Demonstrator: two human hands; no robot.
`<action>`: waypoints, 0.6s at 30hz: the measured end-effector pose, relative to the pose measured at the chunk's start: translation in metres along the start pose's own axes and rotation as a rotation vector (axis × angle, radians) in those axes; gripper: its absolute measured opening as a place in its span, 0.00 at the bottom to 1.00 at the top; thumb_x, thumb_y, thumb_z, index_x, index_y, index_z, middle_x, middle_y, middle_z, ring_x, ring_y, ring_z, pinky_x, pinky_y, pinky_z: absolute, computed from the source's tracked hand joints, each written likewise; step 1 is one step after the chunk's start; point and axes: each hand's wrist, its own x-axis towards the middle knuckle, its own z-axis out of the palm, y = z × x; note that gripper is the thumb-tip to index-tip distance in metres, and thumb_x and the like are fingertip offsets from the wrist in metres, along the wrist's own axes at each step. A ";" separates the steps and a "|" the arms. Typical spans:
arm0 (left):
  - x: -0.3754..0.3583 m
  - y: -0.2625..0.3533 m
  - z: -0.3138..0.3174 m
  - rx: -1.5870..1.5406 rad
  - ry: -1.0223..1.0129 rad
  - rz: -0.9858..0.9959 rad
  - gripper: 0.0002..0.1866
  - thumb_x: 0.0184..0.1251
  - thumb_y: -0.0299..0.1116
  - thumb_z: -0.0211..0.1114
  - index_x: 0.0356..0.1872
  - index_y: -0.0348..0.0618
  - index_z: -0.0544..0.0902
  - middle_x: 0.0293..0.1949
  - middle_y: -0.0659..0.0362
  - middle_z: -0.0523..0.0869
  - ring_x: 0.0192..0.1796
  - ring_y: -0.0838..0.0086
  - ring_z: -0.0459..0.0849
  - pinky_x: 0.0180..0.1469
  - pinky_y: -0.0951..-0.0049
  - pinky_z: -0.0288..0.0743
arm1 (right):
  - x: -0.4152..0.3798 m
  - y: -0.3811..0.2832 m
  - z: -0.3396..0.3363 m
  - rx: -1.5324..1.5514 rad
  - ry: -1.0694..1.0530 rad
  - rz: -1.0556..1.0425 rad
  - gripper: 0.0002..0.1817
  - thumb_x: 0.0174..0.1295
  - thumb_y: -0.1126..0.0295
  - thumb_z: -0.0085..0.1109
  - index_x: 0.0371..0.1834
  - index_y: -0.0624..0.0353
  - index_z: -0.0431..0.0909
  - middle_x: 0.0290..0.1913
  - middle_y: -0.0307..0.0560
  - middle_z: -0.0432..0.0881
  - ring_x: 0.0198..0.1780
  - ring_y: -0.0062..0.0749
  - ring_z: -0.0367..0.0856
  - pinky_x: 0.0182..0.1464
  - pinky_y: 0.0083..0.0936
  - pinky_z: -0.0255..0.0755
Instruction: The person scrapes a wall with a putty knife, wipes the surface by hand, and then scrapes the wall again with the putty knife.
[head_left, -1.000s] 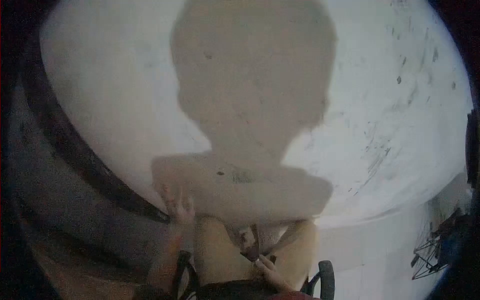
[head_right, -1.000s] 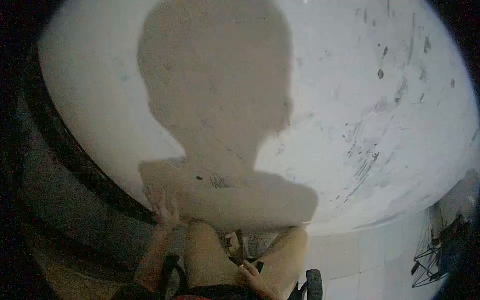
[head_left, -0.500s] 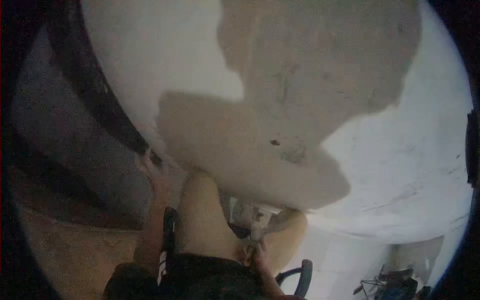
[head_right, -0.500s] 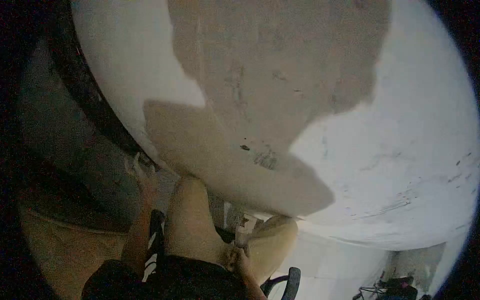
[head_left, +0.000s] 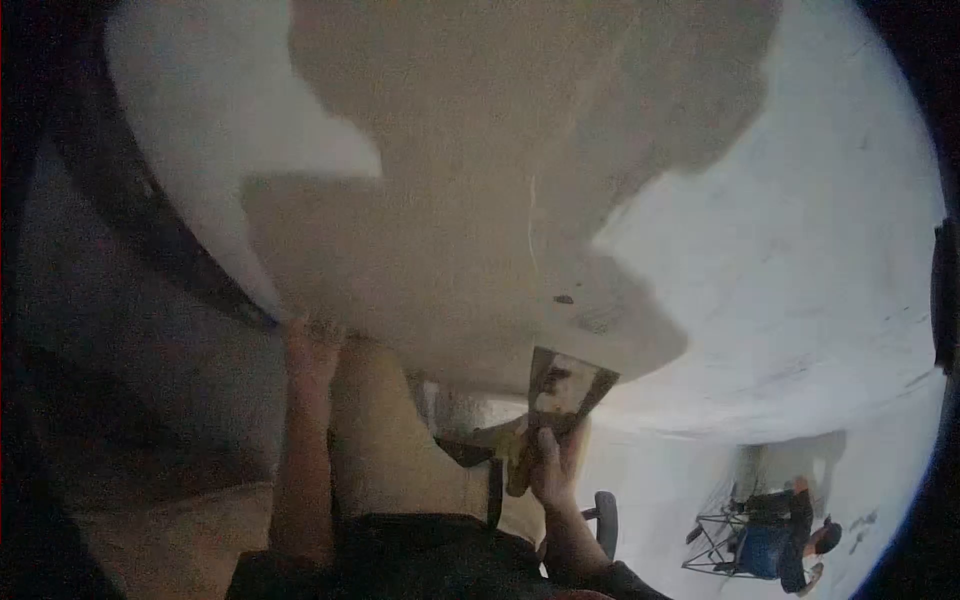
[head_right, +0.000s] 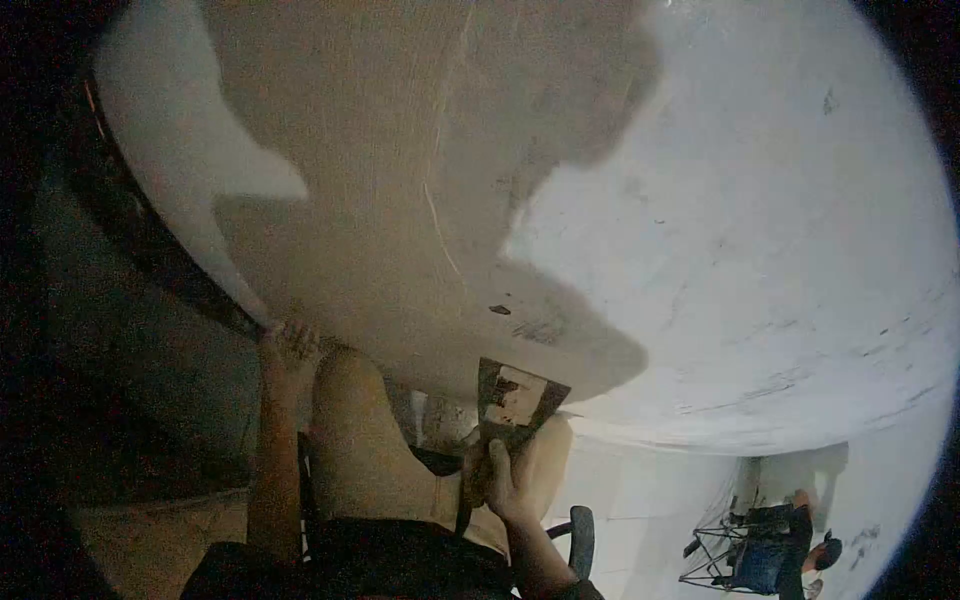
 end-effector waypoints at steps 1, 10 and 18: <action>0.017 -0.007 -0.022 -0.092 -0.005 -0.067 0.19 0.70 0.36 0.50 0.58 0.37 0.66 0.53 0.50 0.73 0.54 0.62 0.73 0.51 0.63 0.70 | 0.002 -0.006 -0.003 -0.037 -0.018 -0.032 0.16 0.69 0.70 0.41 0.56 0.59 0.51 0.36 0.47 0.73 0.27 0.27 0.74 0.25 0.20 0.71; -0.016 -0.001 0.031 -0.504 0.130 -0.195 0.11 0.73 0.36 0.45 0.33 0.42 0.69 0.27 0.58 0.69 0.28 0.71 0.66 0.34 0.67 0.65 | 0.035 -0.097 0.028 -0.314 0.091 -0.221 0.20 0.66 0.77 0.44 0.56 0.58 0.47 0.38 0.47 0.68 0.33 0.22 0.72 0.29 0.18 0.69; -0.015 -0.005 0.048 -0.517 0.222 -0.193 0.10 0.72 0.34 0.47 0.31 0.41 0.68 0.26 0.59 0.67 0.28 0.71 0.65 0.31 0.70 0.65 | 0.038 -0.044 0.015 -0.275 0.227 -0.195 0.24 0.65 0.76 0.49 0.59 0.59 0.48 0.39 0.46 0.69 0.33 0.22 0.72 0.31 0.19 0.71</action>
